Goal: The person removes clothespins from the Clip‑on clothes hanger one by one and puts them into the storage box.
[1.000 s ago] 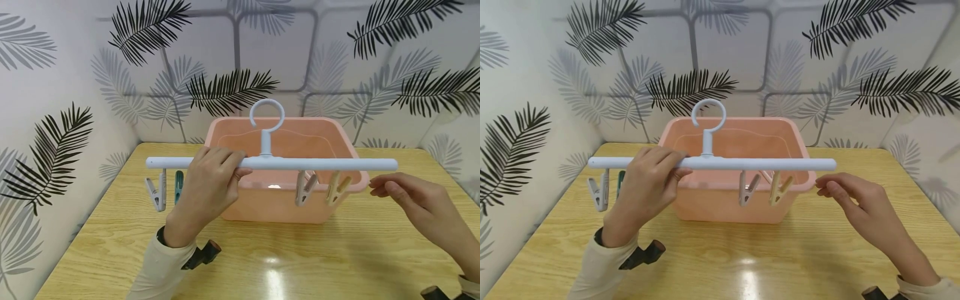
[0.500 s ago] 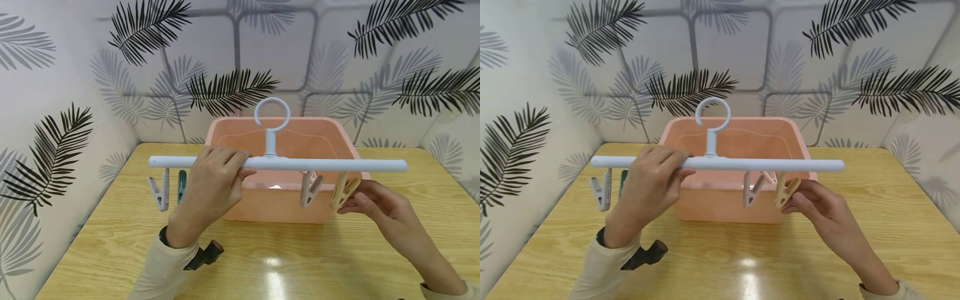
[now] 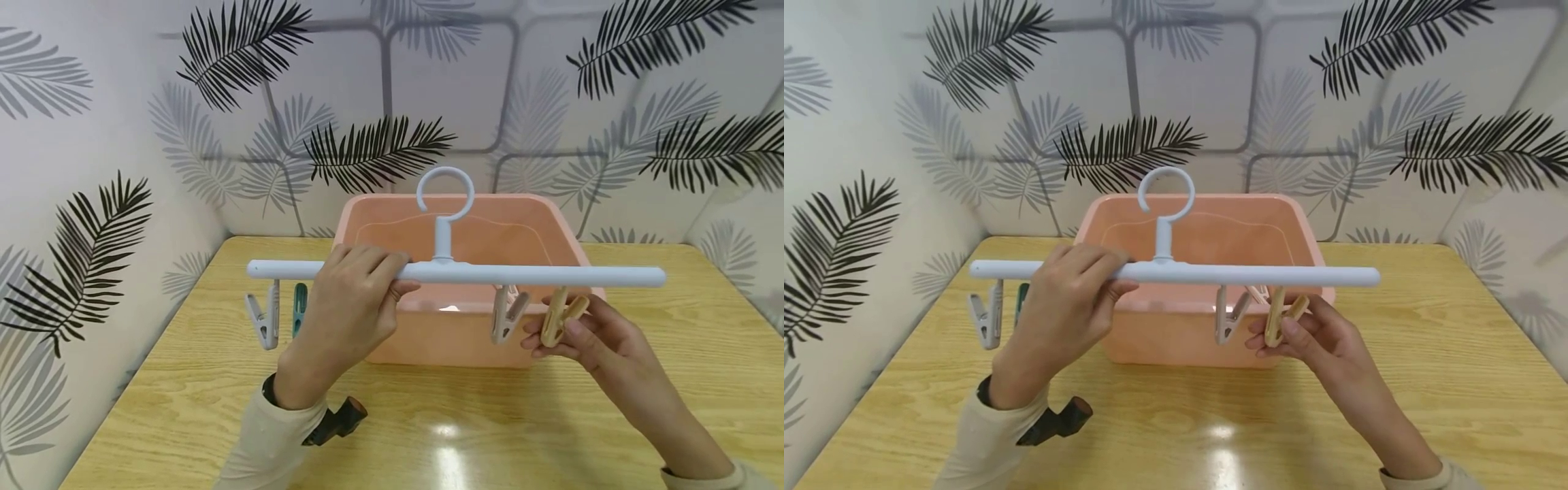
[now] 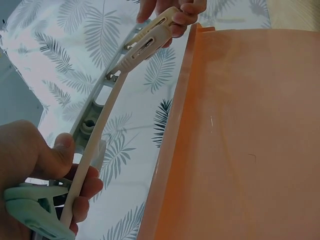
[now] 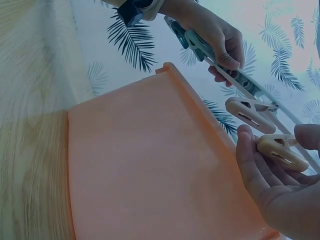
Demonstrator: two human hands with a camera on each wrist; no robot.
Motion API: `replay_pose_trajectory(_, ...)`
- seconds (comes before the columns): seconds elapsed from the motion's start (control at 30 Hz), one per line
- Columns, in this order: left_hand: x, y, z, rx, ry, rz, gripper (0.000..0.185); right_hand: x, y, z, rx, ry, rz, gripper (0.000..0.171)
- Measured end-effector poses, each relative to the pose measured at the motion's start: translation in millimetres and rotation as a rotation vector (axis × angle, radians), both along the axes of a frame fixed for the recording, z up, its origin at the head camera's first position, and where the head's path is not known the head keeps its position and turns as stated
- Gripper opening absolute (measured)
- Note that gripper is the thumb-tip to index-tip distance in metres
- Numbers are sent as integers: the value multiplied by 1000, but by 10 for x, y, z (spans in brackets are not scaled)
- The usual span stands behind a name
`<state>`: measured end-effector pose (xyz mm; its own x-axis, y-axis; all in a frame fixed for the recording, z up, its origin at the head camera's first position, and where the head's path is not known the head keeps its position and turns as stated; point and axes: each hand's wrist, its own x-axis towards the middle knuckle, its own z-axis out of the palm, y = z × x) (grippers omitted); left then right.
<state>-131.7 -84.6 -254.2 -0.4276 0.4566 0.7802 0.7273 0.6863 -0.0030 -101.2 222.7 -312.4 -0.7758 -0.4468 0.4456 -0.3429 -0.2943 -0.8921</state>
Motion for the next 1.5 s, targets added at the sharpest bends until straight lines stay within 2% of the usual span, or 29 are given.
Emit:
replay_pose_trajectory(0.1, -3, 3, -6, -5, -1, -6, 17, 1, -10, 16, 7, -4, -32, 38)
replay_pose_trajectory(0.3, 6, 1, -2, -18, -7, 5, 16, 56, -8, 65, 81, -22, -156, 30)
replay_pose_trajectory(0.43, 12, 1, -5, -38, -1, 30, 17, 63, 7, 76, 79, -16, -184, 26)
replay_pose_trajectory(0.5, 14, 0, -15, -48, 5, 45, 17, 58, 13, 67, 58, -12, -169, 25)
replay_pose_trajectory(0.67, 12, 4, -25, -60, 18, 70, 17, 17, -21, 40, -27, 61, -135, 25)
replay_pose_trajectory(0.83, 14, -6, -26, -54, 15, 72, 17, -20, -114, 57, -39, 174, -245, 19)
replay_pose_trajectory(1.03, 10, -18, -20, -27, 11, 55, 16, 5, -132, 102, -35, 158, -288, 23)
replay_pose_trajectory(1.1, 12, -13, -23, -23, 1, 38, 16, 5, -136, 96, -40, 208, -336, 21)
replay_pose_trajectory(1.13, 14, -10, -26, -20, -6, 30, 16, 4, -142, 89, -25, 252, -389, 20)
replay_pose_trajectory(1.23, 20, -4, -27, -23, -14, 27, 16, -7, -158, 61, 123, 452, -635, 11)
replay_pose_trajectory(1.33, 28, -10, -24, -34, -10, 42, 15, -6, -154, 61, 353, 603, -869, 13)
replay_pose_trajectory(1.37, 27, -13, -24, -39, -6, 49, 14, 0, -147, 70, 428, 630, -915, 16)
replay_pose_trajectory(1.5, 28, -20, -21, -51, -8, 51, 13, 38, -99, 140, 617, 694, -969, 26)
